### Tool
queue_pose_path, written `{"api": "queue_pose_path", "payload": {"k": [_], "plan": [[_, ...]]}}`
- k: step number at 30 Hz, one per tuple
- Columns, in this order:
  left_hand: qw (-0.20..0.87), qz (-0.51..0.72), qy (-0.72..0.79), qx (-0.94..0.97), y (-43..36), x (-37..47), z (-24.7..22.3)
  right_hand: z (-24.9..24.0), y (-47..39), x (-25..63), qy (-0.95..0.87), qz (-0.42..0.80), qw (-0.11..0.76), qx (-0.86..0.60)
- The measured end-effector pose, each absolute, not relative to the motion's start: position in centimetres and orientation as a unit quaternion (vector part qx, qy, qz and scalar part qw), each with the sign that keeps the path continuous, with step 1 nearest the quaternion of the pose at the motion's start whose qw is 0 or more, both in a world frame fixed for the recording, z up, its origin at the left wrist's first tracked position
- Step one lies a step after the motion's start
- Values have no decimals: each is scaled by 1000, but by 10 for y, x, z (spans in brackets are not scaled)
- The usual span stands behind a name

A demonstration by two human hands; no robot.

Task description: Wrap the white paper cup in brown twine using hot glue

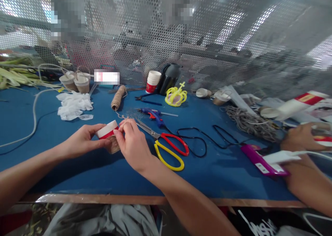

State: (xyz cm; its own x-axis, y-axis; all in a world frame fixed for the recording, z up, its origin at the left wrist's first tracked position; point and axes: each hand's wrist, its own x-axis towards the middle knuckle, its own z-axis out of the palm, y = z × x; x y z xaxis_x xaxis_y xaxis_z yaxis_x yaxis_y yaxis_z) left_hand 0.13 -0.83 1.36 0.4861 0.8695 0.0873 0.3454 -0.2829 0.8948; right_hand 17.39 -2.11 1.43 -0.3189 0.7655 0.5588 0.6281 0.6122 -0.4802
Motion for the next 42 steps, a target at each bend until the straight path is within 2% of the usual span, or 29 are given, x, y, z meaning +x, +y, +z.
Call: {"api": "queue_pose_path", "payload": {"k": [22,30,36,42], "plan": [[478,308,354,743,-8,0,14,9,-20,174,-781,184,372,-467],[492,269,381,736,-8,0,18,5,-21,171,-795,140,372,-457],[568,265,397,670,-9,3,13,3,-23,168,-836,84,322,-437],[528,262,402,700,-10,1,13,11,-17,175,-822,137,358,-422]]}}
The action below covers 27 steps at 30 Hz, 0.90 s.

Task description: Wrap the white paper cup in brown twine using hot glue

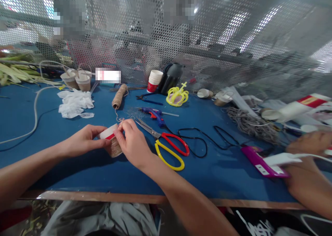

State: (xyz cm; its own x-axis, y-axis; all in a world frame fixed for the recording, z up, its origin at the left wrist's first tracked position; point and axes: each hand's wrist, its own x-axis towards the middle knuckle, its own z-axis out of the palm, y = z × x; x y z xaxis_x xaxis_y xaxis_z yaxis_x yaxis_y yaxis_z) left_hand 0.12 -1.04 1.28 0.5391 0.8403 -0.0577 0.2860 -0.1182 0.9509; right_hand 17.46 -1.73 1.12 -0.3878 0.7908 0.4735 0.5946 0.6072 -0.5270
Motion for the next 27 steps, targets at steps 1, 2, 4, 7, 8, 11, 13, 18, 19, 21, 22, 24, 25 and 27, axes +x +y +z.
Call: {"api": "queue_pose_path", "payload": {"k": [1,2,4,7,8,11,13,18,19,21,22,24,25,27], "plan": [[524,263,401,704,-10,1,13,12,-16,176,-817,151,368,-417],[521,263,399,707,-10,1,13,13,-15,176,-813,163,376,-414],[513,259,398,715,-9,1,12,13,-14,177,-803,180,388,-414],[515,251,390,721,-8,1,11,13,-12,179,-789,196,400,-423],[518,249,384,722,-8,1,10,13,-10,179,-782,202,403,-431],[526,244,356,732,-10,1,11,17,-4,179,-752,246,408,-456],[523,243,331,747,-12,1,12,23,1,178,-736,298,403,-456],[485,240,256,801,-17,2,18,39,13,170,-719,423,359,-418],[487,239,242,805,-18,3,19,41,15,168,-718,447,340,-410],[507,237,212,801,-21,3,19,44,21,162,-721,500,275,-394],[519,236,200,797,-22,4,20,43,25,158,-720,526,233,-387],[538,240,189,786,-23,4,20,40,32,152,-714,565,155,-384],[541,245,191,781,-24,4,20,37,36,149,-712,569,129,-390],[537,255,201,779,-24,4,20,32,43,147,-742,513,105,-418]]}}
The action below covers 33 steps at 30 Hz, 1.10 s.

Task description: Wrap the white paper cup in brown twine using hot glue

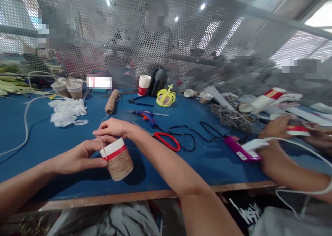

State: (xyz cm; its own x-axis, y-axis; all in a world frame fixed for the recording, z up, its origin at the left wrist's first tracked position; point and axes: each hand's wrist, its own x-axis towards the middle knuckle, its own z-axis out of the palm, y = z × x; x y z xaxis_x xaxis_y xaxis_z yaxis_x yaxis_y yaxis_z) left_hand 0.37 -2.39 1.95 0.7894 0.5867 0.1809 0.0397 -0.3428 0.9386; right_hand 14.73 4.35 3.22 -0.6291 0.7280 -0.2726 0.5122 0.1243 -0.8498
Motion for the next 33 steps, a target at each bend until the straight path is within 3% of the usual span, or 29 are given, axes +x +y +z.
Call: {"api": "queue_pose_path", "payload": {"k": [4,10,15,21,33], "plan": [[495,289,246,782,-19,1,15,33,56,166,-772,271,127,-561],[441,336,328,765,-7,2,5,36,76,231,-682,94,112,-717],[419,338,368,758,-1,4,0,19,85,254,-634,95,36,-767],[406,331,390,758,2,1,-4,20,83,259,-613,151,44,-774],[422,341,377,750,3,1,-9,43,44,256,-597,377,333,-625]]}}
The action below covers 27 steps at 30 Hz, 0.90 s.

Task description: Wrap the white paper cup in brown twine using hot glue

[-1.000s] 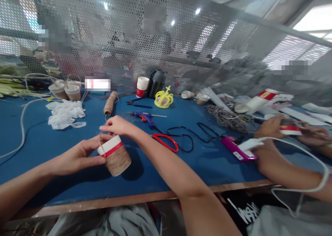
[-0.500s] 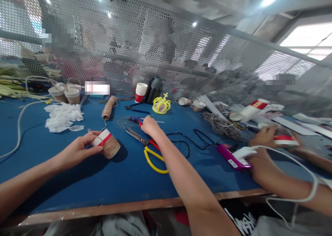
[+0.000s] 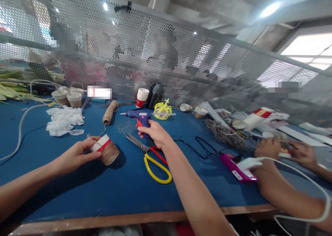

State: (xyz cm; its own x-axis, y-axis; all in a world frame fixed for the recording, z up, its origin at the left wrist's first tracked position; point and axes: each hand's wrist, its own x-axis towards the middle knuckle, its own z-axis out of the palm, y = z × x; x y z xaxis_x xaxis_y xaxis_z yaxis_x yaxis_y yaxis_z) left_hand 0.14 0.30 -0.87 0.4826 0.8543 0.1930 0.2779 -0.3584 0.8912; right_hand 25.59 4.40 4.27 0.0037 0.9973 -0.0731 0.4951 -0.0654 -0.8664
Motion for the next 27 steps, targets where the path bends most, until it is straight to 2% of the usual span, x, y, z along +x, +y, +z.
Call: {"api": "queue_pose_path", "payload": {"k": [5,7,17,27], "plan": [[417,337,385,751,2,3,-5,51,11,241,-600,501,328,-530],[423,336,385,748,1,3,-3,51,-1,236,-617,515,316,-505],[446,340,388,731,1,3,0,55,-27,230,-711,350,246,-558],[446,342,399,725,-1,4,1,54,-32,228,-815,162,222,-510]]}}
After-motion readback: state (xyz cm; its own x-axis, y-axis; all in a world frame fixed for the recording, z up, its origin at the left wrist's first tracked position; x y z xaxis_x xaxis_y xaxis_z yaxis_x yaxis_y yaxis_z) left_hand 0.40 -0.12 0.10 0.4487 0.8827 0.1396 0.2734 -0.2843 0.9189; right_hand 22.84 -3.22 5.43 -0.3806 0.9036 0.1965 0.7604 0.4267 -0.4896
